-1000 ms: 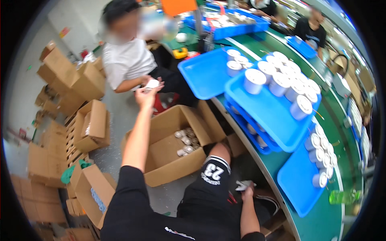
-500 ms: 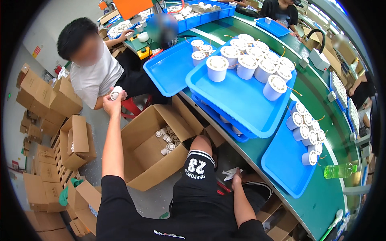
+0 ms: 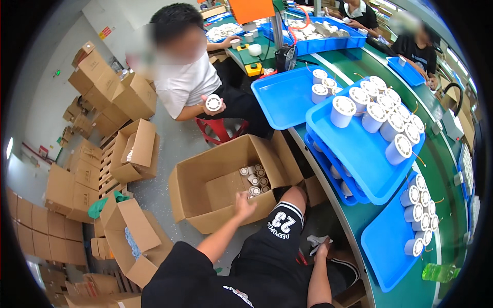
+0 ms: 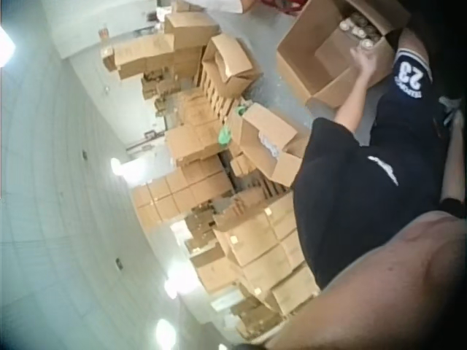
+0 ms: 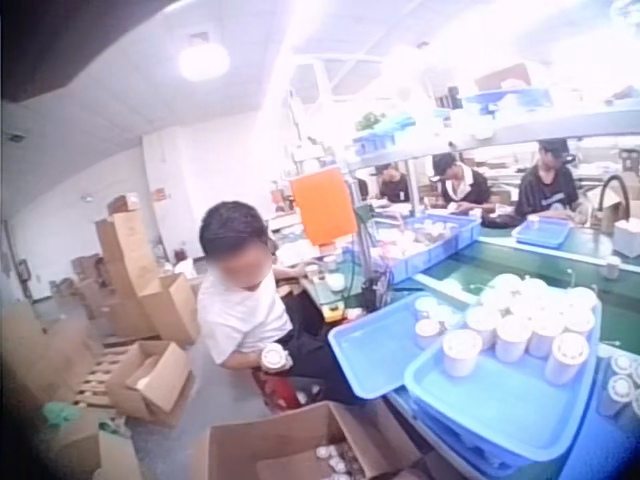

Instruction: Cleaning small cylindrical electronic components with a white cloth and placing them into a box.

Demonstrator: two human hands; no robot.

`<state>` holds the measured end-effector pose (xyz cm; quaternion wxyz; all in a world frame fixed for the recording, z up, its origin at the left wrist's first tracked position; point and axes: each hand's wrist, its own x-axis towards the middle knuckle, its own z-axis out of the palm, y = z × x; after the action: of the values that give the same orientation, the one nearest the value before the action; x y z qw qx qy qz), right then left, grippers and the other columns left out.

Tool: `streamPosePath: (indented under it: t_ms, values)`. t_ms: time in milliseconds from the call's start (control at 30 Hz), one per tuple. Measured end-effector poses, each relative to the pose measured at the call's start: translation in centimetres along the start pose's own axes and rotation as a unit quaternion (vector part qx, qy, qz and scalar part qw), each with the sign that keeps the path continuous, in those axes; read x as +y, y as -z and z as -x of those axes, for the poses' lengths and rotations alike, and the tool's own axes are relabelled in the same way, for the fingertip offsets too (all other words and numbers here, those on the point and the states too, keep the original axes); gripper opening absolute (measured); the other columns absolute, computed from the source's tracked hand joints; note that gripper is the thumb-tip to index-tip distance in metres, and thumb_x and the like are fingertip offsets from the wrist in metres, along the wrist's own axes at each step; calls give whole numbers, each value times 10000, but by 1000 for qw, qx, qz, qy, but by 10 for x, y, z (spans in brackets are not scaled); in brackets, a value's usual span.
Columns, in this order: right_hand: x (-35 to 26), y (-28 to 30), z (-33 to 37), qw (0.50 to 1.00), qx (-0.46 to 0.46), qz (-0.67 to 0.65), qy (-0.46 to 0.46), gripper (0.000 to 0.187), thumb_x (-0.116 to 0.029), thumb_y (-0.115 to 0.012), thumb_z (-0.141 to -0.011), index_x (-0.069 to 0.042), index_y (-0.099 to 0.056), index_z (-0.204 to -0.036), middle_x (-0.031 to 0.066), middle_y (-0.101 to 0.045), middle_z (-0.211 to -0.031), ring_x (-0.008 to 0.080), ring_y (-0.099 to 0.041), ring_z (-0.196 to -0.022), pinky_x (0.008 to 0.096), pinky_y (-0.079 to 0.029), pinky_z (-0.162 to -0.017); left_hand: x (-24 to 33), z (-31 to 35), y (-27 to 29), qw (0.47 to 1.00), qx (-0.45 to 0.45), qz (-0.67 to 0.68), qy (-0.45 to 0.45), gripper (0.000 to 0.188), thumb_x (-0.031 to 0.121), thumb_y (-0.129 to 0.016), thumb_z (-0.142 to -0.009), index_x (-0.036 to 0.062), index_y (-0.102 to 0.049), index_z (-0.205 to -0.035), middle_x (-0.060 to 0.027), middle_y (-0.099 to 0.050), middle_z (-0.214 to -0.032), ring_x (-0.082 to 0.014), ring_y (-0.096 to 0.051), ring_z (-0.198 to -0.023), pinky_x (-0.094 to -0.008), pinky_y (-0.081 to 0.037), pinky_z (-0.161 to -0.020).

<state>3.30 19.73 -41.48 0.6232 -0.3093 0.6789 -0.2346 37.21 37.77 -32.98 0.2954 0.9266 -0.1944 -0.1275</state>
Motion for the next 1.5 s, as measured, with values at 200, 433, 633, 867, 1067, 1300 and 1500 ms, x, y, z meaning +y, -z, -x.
streamPosePath:
  t_ms: [200,433,633,867,1067,1300,1500]
  values:
    - [10,3,-13,998,-42,-29,23,645,-460,-411,-1024,17,-348,-1452,148,-474,-1427,283,-514,-1246,373,-402,-1032,-44,49,-11,994,-53,-56,77,464,259,-734,-761,25,-594,-1136,-199,-468,-1244,-373,-540,-1143,-436,-467,-975]
    - [7,-2,-15,998,-20,-15,51,677,-471,-397,-1022,38,-332,-1464,163,-429,-1465,270,-457,-1306,351,-352,-1075,-87,58,-4,962,-162,-124,183,563,337,-709,-796,40,-584,-1258,-211,-426,-1346,-376,-518,-1225,-422,-447,-1034]
    - [10,8,-22,996,-42,-65,50,637,-437,-405,-1023,41,-362,-1442,162,-460,-1431,261,-487,-1260,355,-365,-1058,-80,72,-14,953,-216,-131,168,552,364,-702,-805,59,-593,-1252,-220,-426,-1336,-378,-515,-1228,-438,-445,-1033]
    - [9,7,-20,997,-42,-58,37,634,-444,-402,-1019,44,-391,-1423,156,-472,-1417,263,-504,-1238,364,-414,-1010,-66,74,-13,952,-222,-103,186,528,362,-705,-809,63,-600,-1231,-205,-421,-1336,-382,-529,-1210,-434,-450,-1028]
    - [5,-3,-9,997,-46,0,62,649,-452,-395,-1019,27,-360,-1455,165,-445,-1453,278,-470,-1290,362,-378,-1052,-80,70,-14,958,-183,-95,199,470,347,-707,-799,63,-630,-1165,-193,-495,-1249,-357,-554,-1164,-415,-457,-1006]
    - [9,5,-24,978,-60,144,138,608,-412,-354,-1036,22,-359,-1460,230,-420,-1465,334,-420,-1344,370,-321,-1099,-11,53,-11,994,-92,15,62,408,288,-680,-806,40,-633,-1126,-188,-525,-1233,-361,-565,-1135,-420,-473,-975]
    - [-3,-6,3,942,-67,242,222,606,-408,-349,-1031,35,-368,-1444,269,-430,-1434,377,-421,-1327,388,-319,-1099,52,41,0,990,-27,122,-57,306,207,-670,-825,33,-630,-1073,-185,-554,-1159,-370,-560,-1108,-420,-474,-943]
